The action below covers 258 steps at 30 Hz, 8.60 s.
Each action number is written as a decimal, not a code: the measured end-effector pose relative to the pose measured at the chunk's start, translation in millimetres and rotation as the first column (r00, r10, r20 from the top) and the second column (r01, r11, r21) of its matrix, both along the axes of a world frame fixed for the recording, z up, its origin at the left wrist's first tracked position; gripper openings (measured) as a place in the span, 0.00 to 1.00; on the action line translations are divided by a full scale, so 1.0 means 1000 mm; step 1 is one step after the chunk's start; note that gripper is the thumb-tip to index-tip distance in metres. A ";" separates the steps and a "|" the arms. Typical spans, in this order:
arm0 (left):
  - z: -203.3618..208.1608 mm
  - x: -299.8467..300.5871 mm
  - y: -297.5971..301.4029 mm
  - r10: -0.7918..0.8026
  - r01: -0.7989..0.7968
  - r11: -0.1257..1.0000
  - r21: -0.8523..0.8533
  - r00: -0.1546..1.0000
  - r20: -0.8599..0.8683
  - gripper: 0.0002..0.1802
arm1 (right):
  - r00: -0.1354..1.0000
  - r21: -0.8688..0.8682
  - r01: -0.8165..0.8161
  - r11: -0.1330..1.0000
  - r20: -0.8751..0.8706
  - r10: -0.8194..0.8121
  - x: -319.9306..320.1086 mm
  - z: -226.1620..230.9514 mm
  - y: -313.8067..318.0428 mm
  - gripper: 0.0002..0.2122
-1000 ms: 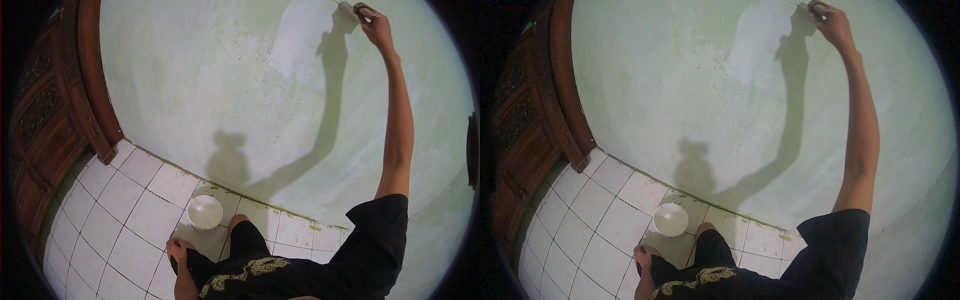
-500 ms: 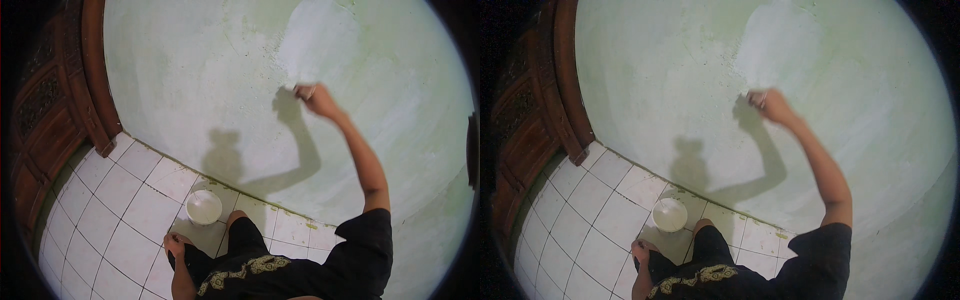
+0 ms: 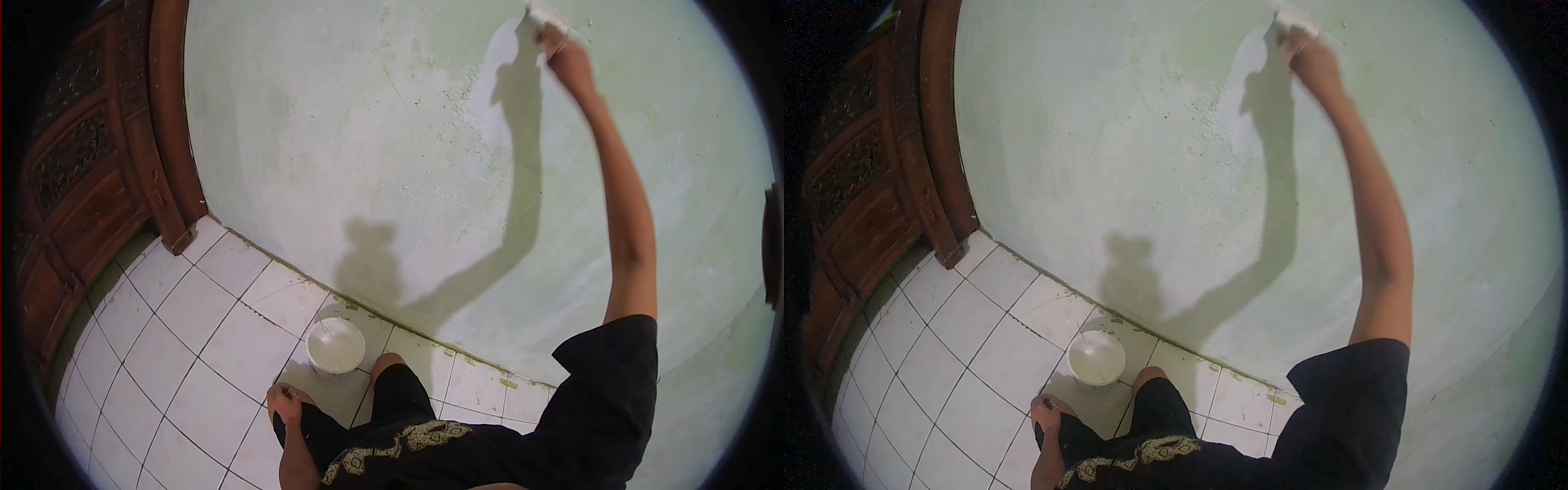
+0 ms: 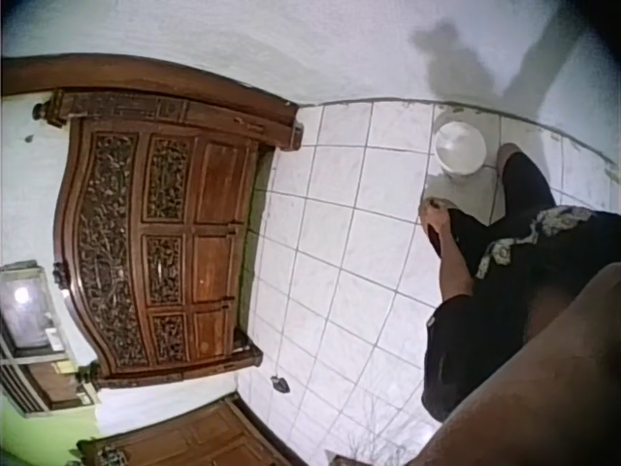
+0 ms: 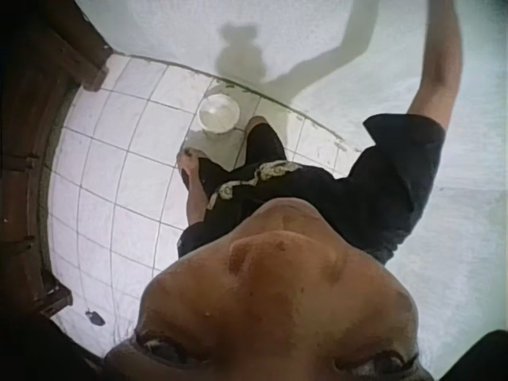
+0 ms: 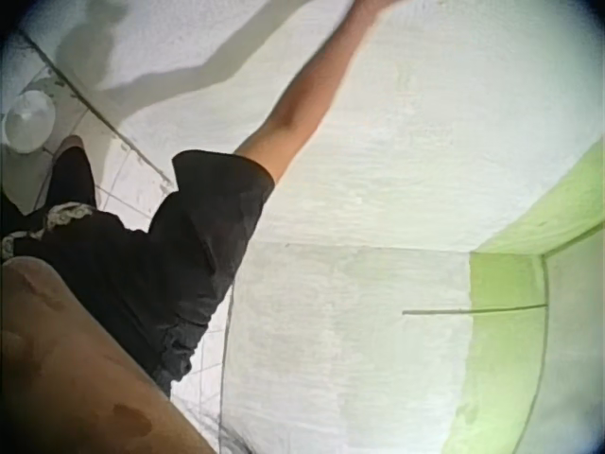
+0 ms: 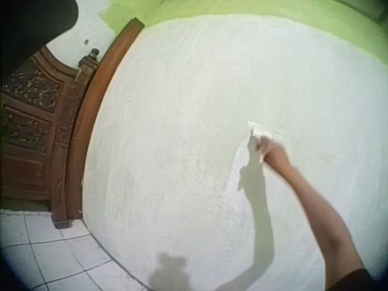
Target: The person paints a wall by repeatedly dipping a paintbrush into a paint bucket and applying the paint onto the wall.
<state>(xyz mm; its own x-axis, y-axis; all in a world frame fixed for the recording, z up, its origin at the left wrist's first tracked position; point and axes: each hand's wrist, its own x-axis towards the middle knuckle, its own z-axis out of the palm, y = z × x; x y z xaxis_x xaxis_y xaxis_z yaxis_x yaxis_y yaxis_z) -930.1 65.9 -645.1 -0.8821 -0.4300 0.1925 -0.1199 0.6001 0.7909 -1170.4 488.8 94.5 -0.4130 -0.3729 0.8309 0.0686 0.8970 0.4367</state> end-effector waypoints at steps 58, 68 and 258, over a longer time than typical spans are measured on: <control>0.036 -0.001 0.004 0.058 -0.067 0.992 0.106 0.994 0.091 0.09 | 0.626 -0.078 -0.489 0.869 0.662 0.412 -0.014 -0.130 -0.094 0.05; 0.027 0.007 -0.002 0.055 -0.055 0.998 0.015 0.998 0.027 0.10 | 0.940 0.070 -0.341 0.937 0.042 0.339 -0.009 0.037 -0.099 0.04; 0.024 -0.009 0.001 0.034 -0.033 0.999 0.039 0.999 -0.003 0.11 | 0.629 -0.505 -0.288 0.814 0.541 0.558 -0.003 0.042 -0.055 0.04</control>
